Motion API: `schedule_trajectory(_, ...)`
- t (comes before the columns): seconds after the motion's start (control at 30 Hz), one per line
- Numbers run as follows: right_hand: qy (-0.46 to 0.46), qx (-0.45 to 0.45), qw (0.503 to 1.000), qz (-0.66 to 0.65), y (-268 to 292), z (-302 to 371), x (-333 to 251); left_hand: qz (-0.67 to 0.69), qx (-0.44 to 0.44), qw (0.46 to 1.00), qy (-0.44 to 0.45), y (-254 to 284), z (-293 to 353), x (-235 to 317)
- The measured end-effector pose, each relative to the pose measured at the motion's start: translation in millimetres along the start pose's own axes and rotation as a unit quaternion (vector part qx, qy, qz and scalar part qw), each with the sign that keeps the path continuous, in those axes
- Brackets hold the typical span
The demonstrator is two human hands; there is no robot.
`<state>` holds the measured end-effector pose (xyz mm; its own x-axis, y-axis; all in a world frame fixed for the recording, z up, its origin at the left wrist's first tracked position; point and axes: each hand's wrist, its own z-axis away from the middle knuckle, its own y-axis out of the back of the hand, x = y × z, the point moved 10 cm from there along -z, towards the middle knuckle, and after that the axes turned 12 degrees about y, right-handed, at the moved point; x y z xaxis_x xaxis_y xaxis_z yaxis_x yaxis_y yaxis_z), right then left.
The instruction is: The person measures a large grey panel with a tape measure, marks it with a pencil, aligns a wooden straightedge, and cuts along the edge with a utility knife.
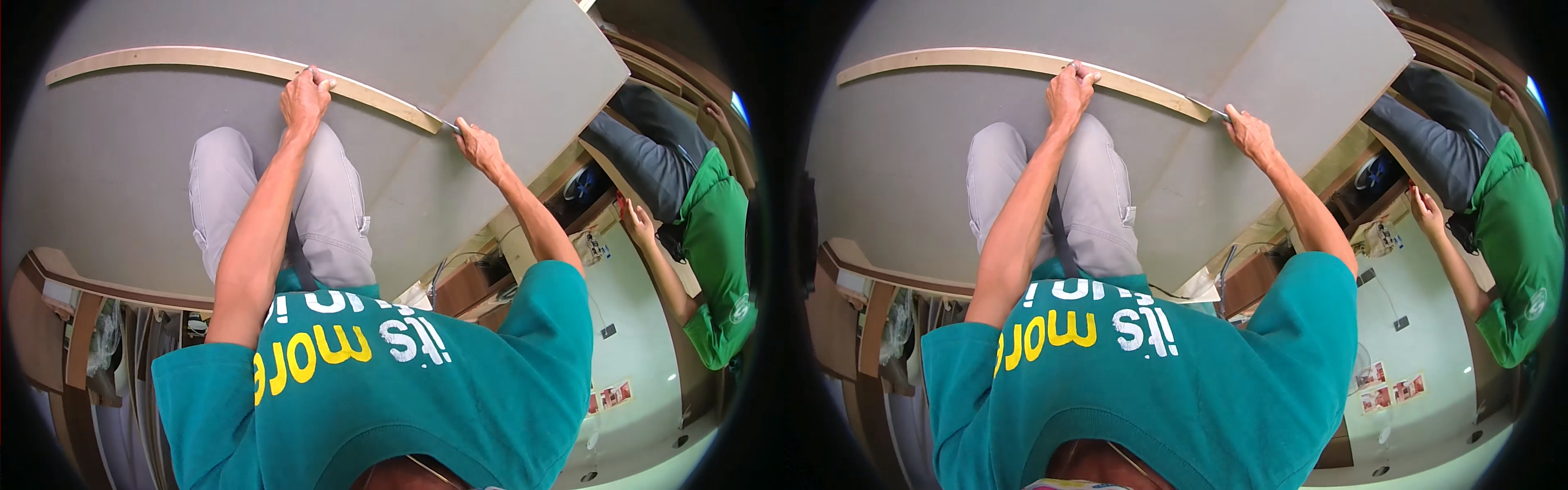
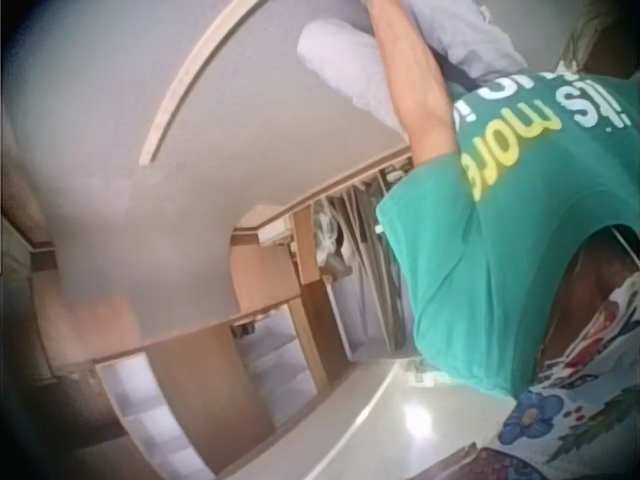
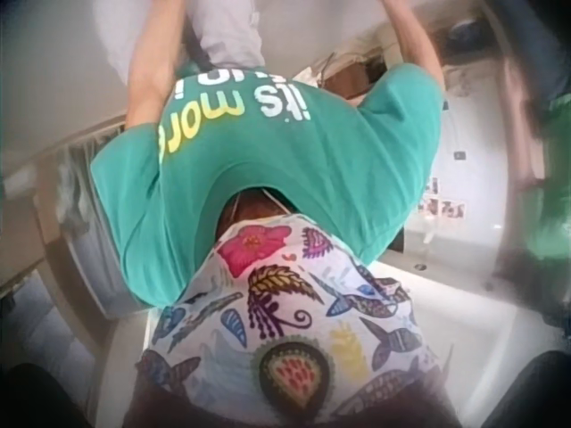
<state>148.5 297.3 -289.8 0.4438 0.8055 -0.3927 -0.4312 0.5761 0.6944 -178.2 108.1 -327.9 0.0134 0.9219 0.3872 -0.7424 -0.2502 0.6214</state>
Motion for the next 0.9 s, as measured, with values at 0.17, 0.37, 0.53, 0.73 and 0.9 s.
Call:
schedule_trajectory(0.17,-0.026,-0.014,1.0,0.001,2,4,4,-0.026,0.003,0.999,0.02,-1,-2,3)
schedule_trajectory(0.37,-0.034,-0.015,0.999,0.003,-4,12,1,-0.023,-0.019,0.999,0.016,-1,2,1)
schedule_trajectory(0.53,-0.033,-0.027,0.999,-0.005,-4,9,10,-0.013,-0.012,1.0,0.006,1,-1,6)
schedule_trajectory(0.73,-0.022,-0.024,0.999,-0.043,7,8,6,-0.003,-0.009,1.0,0.011,-9,-1,-1)
schedule_trajectory(0.9,-0.044,-0.029,0.997,-0.049,3,8,11,-0.006,0.002,1.0,-0.004,-2,-3,7)
